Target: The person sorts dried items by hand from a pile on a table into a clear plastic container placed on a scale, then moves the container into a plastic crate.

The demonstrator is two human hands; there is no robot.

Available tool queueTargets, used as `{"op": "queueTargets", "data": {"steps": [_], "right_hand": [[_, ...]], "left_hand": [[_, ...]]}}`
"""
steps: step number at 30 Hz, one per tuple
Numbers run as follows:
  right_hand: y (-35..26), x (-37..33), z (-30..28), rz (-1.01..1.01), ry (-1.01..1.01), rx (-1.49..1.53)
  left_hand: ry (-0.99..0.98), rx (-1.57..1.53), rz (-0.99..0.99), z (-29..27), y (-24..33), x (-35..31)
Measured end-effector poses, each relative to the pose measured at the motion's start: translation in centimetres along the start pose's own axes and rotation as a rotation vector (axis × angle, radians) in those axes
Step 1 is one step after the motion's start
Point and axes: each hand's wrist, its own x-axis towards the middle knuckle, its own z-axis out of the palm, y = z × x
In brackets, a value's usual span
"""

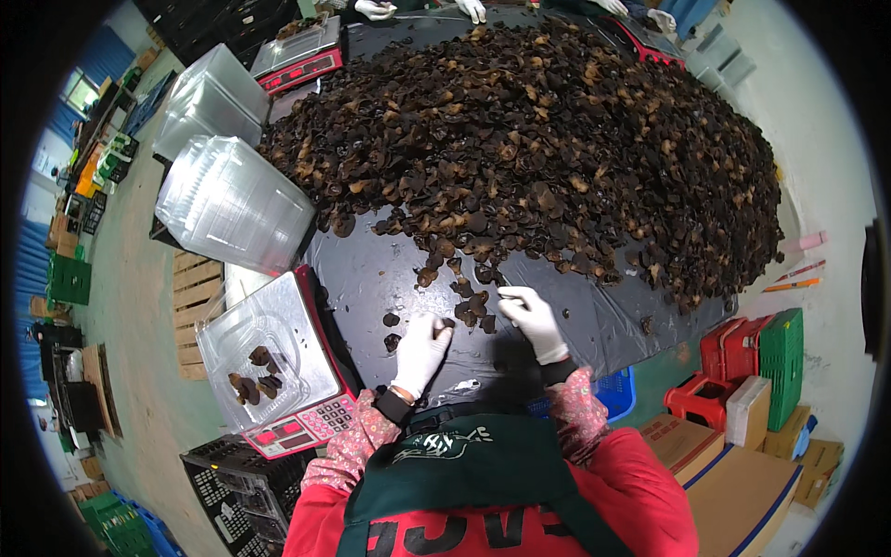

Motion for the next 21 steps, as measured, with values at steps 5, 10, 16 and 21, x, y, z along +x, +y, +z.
{"op": "queueTargets", "data": {"steps": [5, 10, 16, 21], "right_hand": [[-2.4, 1.6, 6.2, -0.395, 0.037, -1.008], [0.0, 3.3, 6.1, -0.422, -0.143, -1.098], [-0.8, 3.4, 2.1, -0.33, -0.043, -0.422], [0.6, 2.7, -4.4, 0.072, 0.035, 0.709]], "left_hand": [[-0.049, -0.765, -0.586, -1.4, -1.3, 0.8], [0.016, -1.048, -0.535, -2.6, 0.1, 1.3], [-0.116, -0.774, -0.432, -1.0, 0.2, 3.5], [-0.024, 0.035, 0.126, 1.3, 3.6, 8.3]]}}
